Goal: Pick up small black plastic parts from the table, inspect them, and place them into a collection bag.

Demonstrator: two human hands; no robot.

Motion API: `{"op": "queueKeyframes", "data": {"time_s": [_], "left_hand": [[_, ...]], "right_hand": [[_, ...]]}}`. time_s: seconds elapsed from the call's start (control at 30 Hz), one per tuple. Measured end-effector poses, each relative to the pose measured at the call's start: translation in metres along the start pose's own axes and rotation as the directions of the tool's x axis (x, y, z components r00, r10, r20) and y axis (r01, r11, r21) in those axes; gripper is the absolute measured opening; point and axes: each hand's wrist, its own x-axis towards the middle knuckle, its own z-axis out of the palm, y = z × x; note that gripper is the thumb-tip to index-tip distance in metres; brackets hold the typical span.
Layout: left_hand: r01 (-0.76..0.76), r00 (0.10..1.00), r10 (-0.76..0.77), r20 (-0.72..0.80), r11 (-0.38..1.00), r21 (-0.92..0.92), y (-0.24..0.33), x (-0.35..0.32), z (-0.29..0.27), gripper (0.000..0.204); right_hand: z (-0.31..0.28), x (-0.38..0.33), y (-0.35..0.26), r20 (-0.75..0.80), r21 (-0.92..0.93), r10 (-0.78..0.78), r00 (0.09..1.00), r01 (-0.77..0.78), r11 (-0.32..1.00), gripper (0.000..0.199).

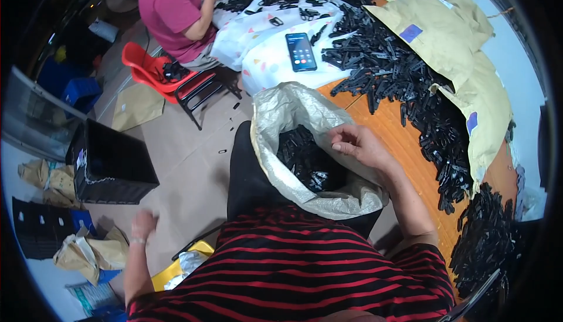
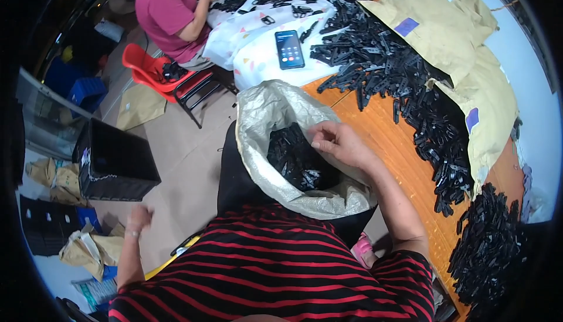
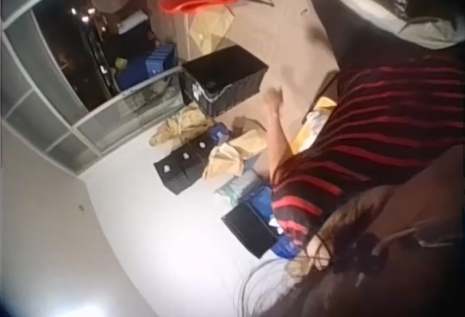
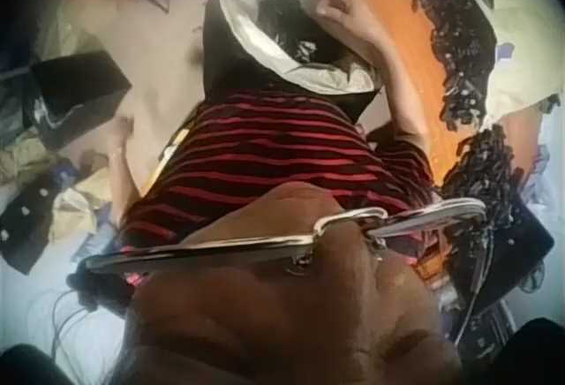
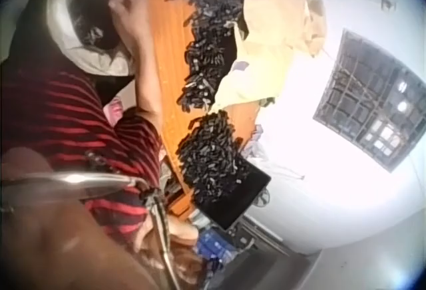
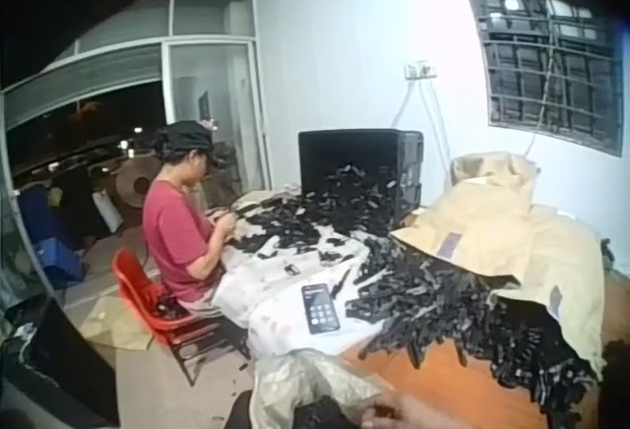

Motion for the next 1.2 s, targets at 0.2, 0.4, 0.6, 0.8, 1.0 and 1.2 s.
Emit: {"op": "queueKeyframes", "data": {"time_s": [0.2, 0.4, 0.6, 0.8, 1.0, 1.2], "left_hand": [[-0.828, 0.471, 0.356, -0.807, 0.493, -0.266, 0.313, 0.027, -0.254, 0.012], [-0.949, 0.160, 0.625, -0.764, 0.310, 0.054, 0.506, 0.016, -0.305, 0.025], [-0.942, 0.212, 0.731, -0.649, 0.329, 0.063, 0.568, 0.026, -0.294, 0.026], [-0.959, 0.193, 0.709, -0.678, 0.282, 0.022, 0.571, 0.033, -0.287, 0.025], [-0.965, 0.193, 0.661, -0.726, 0.263, -0.017, 0.575, 0.035, -0.282, 0.026], [-0.907, 0.390, 0.634, -0.668, 0.140, -0.397, 0.570, 0.033, -0.289, 0.027]], "right_hand": [[-0.030, -0.020, 0.014, -0.256, 0.116, 0.155, 0.954, -0.129, 0.985, 0.021], [-0.051, -0.059, 0.035, -0.519, -0.190, 0.081, 0.851, -0.207, 0.960, 0.017], [-0.084, -0.089, 0.050, -0.750, -0.345, -0.022, 0.661, -0.363, 0.866, 0.014], [-0.111, -0.096, 0.054, -0.838, -0.481, -0.142, 0.527, -0.590, 0.649, 0.013], [-0.117, -0.084, 0.068, -0.797, -0.579, -0.176, 0.578, -0.646, 0.497, 0.021], [-0.112, -0.060, 0.066, -0.690, -0.632, -0.068, 0.720, -0.555, 0.541, 0.017]]}}
